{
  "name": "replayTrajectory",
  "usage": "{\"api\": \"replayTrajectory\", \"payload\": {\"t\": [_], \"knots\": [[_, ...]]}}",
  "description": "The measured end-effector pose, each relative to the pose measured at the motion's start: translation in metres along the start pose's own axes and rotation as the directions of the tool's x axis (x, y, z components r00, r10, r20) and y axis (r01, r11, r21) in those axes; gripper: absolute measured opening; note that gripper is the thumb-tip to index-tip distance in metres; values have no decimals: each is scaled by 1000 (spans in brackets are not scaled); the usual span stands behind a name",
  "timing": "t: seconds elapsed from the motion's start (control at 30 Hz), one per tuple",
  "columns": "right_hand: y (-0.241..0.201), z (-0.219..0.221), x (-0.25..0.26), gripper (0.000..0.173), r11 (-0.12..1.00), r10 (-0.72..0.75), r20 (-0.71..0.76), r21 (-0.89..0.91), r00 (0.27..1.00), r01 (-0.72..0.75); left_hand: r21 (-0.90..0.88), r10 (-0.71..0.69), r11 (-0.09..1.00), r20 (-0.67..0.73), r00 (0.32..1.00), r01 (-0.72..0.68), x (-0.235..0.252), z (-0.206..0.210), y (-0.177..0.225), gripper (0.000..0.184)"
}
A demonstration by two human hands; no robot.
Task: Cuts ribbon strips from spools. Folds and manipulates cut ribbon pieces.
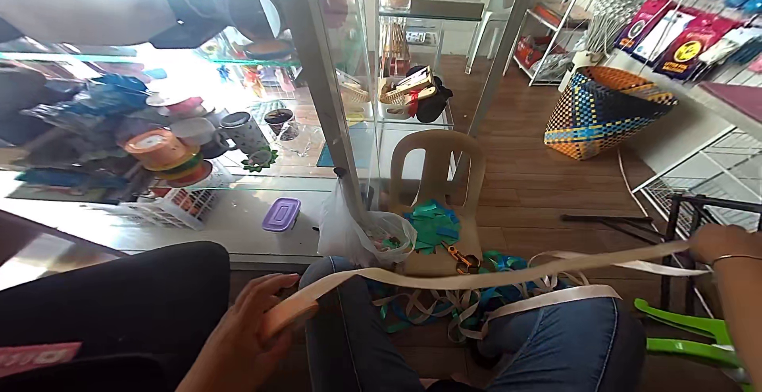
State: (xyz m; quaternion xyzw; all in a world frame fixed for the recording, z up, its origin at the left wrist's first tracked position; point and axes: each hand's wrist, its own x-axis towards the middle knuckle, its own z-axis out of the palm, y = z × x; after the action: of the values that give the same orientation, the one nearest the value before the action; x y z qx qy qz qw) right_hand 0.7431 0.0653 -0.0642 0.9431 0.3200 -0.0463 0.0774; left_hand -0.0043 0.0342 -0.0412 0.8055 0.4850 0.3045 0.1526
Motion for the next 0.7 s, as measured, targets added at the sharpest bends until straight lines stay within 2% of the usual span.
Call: {"api": "replayTrajectory", "payload": {"t": [0.03,0.13,0.23,0.3,0.37,0.43,0.5,0.6,0.7], "knots": [[-17,3,-11,46,1000,-28,28,-13,999,29,-1,21,1000,-8,1000,-21,0,0,3,61],[-96,16,-46,44,964,-266,58,18,962,265,1,105,995,14,994,-105,6,4,19,52],[-193,34,-90,38,862,-506,157,112,848,494,-16,167,986,42,985,-167,14,14,33,46],[-245,69,-110,35,815,-578,237,196,781,545,-32,195,981,51,980,-193,19,21,36,44],[-279,108,-129,33,818,-574,347,206,741,537,-50,205,978,62,977,-202,21,25,35,43],[-293,138,-148,33,825,-554,427,164,714,542,-54,203,978,78,976,-199,21,27,29,40],[-295,154,-161,35,834,-543,415,161,730,528,-58,190,981,88,978,-185,18,27,21,37],[-286,159,-169,36,832,-552,369,176,748,527,-70,137,989,126,982,-129,10,31,9,33],[-282,157,-180,43,848,-525,404,171,749,502,-94,63,994,143,988,-50,3,38,4,34]]}}
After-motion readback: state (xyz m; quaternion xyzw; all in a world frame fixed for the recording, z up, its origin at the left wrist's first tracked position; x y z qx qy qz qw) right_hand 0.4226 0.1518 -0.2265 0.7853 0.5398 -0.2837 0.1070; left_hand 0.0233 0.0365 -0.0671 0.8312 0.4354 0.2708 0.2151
